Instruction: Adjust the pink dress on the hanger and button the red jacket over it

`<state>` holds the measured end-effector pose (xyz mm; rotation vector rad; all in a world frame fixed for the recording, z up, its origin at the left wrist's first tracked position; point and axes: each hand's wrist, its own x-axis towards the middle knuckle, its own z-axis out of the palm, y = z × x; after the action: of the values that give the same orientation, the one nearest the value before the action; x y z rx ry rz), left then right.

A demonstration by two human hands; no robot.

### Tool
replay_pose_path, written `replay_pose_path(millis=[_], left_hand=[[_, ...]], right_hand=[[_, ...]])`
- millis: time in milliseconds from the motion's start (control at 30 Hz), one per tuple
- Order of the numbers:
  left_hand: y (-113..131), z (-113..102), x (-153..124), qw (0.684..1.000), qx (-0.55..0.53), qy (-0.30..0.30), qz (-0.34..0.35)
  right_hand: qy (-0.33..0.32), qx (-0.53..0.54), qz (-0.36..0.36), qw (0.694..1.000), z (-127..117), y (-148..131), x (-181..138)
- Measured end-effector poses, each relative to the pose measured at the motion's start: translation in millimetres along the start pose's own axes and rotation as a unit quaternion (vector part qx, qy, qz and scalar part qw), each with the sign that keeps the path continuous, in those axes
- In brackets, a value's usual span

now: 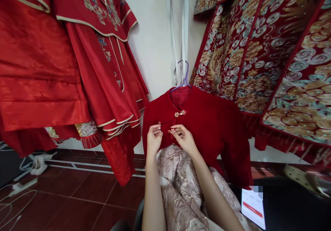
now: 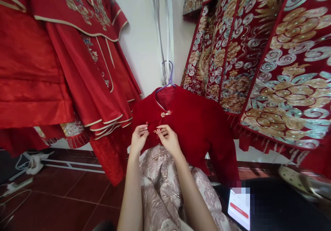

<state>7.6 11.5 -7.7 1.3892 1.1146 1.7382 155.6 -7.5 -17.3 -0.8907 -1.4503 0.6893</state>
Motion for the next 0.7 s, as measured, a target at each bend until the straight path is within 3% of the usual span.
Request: replay_pose_path(millis=[200, 433, 700], left_hand=[[1.4, 0.6, 1.0, 0.999, -0.033, 0.009, -0.015], [6.4, -2.8, -2.4, 0.996, -0.071, -0.015, -0.046], [6.2, -3.1, -3.8, 0.991, -0.121, -0.001, -0.058]], right_hand=[[-0.023, -0.004, 0.001, 1.000, -4.5, -5.9, -1.0], [-0.090, 0.055, 0.015, 0.994, 1.4, -39.7, 14.8], [-0.017, -0.049, -0.040, 0.998, 16.7, -18.2, 25.9]])
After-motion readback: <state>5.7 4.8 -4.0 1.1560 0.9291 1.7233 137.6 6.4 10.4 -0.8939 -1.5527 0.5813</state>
